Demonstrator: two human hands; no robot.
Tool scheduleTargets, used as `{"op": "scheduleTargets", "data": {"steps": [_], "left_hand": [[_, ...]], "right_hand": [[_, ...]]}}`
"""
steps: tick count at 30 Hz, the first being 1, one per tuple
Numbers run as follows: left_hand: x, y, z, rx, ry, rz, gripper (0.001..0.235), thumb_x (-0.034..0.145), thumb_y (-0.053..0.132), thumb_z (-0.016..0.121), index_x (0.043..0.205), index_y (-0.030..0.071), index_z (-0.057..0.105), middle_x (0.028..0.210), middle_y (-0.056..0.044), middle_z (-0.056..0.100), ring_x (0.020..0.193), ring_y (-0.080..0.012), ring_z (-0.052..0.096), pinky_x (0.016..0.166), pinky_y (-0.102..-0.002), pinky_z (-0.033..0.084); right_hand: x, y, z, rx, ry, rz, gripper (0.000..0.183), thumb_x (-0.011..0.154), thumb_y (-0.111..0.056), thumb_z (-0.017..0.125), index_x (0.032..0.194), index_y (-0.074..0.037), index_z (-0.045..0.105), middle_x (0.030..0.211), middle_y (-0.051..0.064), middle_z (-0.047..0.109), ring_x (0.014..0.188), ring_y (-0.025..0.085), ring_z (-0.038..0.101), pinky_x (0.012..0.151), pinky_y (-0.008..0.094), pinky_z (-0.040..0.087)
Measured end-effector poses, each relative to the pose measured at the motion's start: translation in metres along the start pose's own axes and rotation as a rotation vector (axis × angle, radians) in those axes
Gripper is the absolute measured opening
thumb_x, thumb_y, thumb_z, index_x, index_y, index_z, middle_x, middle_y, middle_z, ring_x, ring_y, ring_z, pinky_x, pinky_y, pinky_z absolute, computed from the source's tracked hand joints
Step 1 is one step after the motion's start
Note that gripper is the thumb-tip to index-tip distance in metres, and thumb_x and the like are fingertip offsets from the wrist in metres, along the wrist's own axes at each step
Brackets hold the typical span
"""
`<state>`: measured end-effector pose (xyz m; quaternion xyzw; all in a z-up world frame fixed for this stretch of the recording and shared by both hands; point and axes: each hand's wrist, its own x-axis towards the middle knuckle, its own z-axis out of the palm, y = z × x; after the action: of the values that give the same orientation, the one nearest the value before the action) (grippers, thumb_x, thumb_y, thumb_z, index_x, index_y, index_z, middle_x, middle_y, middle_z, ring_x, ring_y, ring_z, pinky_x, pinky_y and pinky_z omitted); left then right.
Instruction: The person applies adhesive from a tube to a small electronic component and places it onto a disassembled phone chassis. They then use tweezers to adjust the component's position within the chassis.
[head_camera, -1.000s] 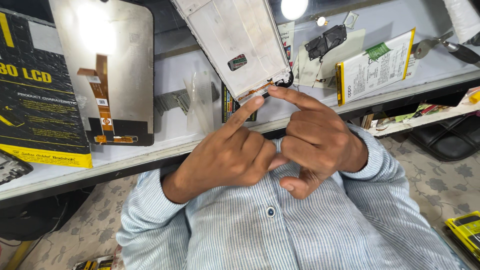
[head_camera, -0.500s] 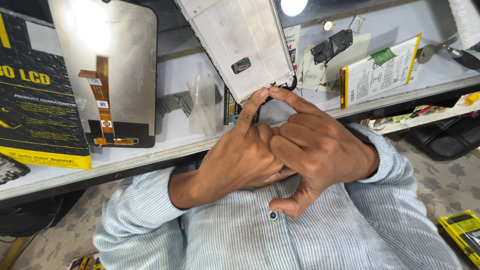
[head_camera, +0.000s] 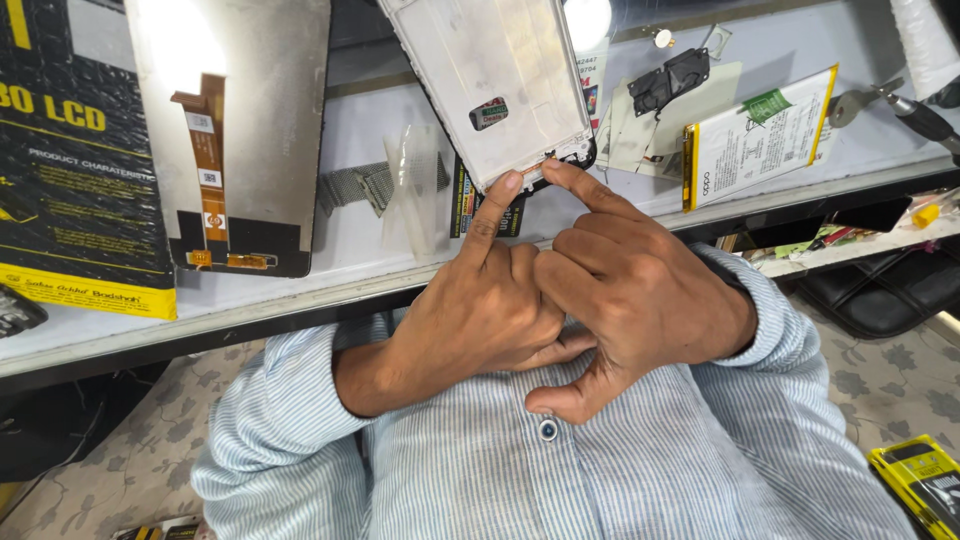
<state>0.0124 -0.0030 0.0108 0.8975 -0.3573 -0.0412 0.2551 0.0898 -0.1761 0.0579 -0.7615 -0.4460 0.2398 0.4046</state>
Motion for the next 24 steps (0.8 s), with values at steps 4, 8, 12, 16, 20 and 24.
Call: {"op": "scheduleTargets", "data": {"steps": [4, 8, 12, 16, 20, 24], "left_hand": [[0.002, 0.004, 0.0, -0.006, -0.034, -0.017, 0.087, 0.1, 0.074, 0.048, 0.051, 0.002, 0.054, 0.048, -0.003, 0.038, 0.044, -0.0171, 0.04, 0.122, -0.06, 0.025], [0.005, 0.005, -0.001, 0.015, -0.09, -0.007, 0.087, 0.1, 0.073, 0.047, 0.05, 0.002, 0.054, 0.046, -0.001, 0.036, 0.041, -0.0164, 0.039, 0.12, -0.062, 0.025], [0.003, 0.004, -0.004, 0.007, -0.075, -0.021, 0.088, 0.101, 0.072, 0.046, 0.05, 0.001, 0.053, 0.047, -0.003, 0.035, 0.042, -0.0169, 0.038, 0.122, -0.058, 0.026], [0.002, 0.004, -0.005, -0.002, -0.055, -0.043, 0.087, 0.101, 0.071, 0.047, 0.05, 0.001, 0.052, 0.048, -0.003, 0.036, 0.043, -0.0169, 0.038, 0.123, -0.056, 0.028], [-0.002, 0.006, -0.007, -0.017, -0.025, -0.061, 0.089, 0.101, 0.074, 0.045, 0.051, 0.0, 0.051, 0.048, -0.002, 0.036, 0.042, -0.017, 0.038, 0.121, -0.055, 0.031], [-0.015, 0.007, -0.015, -0.055, 0.037, -0.075, 0.079, 0.103, 0.073, 0.047, 0.06, 0.007, 0.047, 0.05, 0.0, 0.033, 0.043, -0.0158, 0.037, 0.122, -0.055, 0.032]], "right_hand": [[-0.002, 0.002, 0.003, 0.011, 0.01, 0.0, 0.078, 0.074, -0.073, 0.074, 0.065, 0.0, 0.05, 0.053, 0.004, 0.04, 0.044, 0.024, 0.045, 0.113, 0.069, 0.04], [-0.005, 0.002, 0.003, -0.007, 0.008, 0.011, 0.076, 0.074, -0.072, 0.074, 0.066, 0.001, 0.051, 0.052, 0.004, 0.039, 0.043, 0.024, 0.045, 0.114, 0.067, 0.04], [-0.004, 0.0, 0.004, 0.012, 0.009, 0.022, 0.078, 0.074, -0.074, 0.073, 0.065, 0.0, 0.049, 0.052, 0.004, 0.039, 0.043, 0.023, 0.045, 0.114, 0.068, 0.039], [-0.004, 0.001, 0.004, 0.016, 0.018, 0.019, 0.078, 0.073, -0.074, 0.074, 0.063, -0.001, 0.048, 0.05, 0.003, 0.039, 0.041, 0.022, 0.044, 0.114, 0.069, 0.039], [-0.006, 0.001, 0.004, -0.003, 0.024, 0.02, 0.077, 0.074, -0.073, 0.074, 0.065, 0.0, 0.049, 0.051, 0.004, 0.039, 0.043, 0.023, 0.045, 0.114, 0.068, 0.041], [-0.007, 0.002, 0.006, -0.004, 0.057, 0.017, 0.075, 0.078, -0.07, 0.07, 0.07, 0.003, 0.054, 0.053, 0.005, 0.038, 0.046, 0.024, 0.045, 0.114, 0.067, 0.042]]}}
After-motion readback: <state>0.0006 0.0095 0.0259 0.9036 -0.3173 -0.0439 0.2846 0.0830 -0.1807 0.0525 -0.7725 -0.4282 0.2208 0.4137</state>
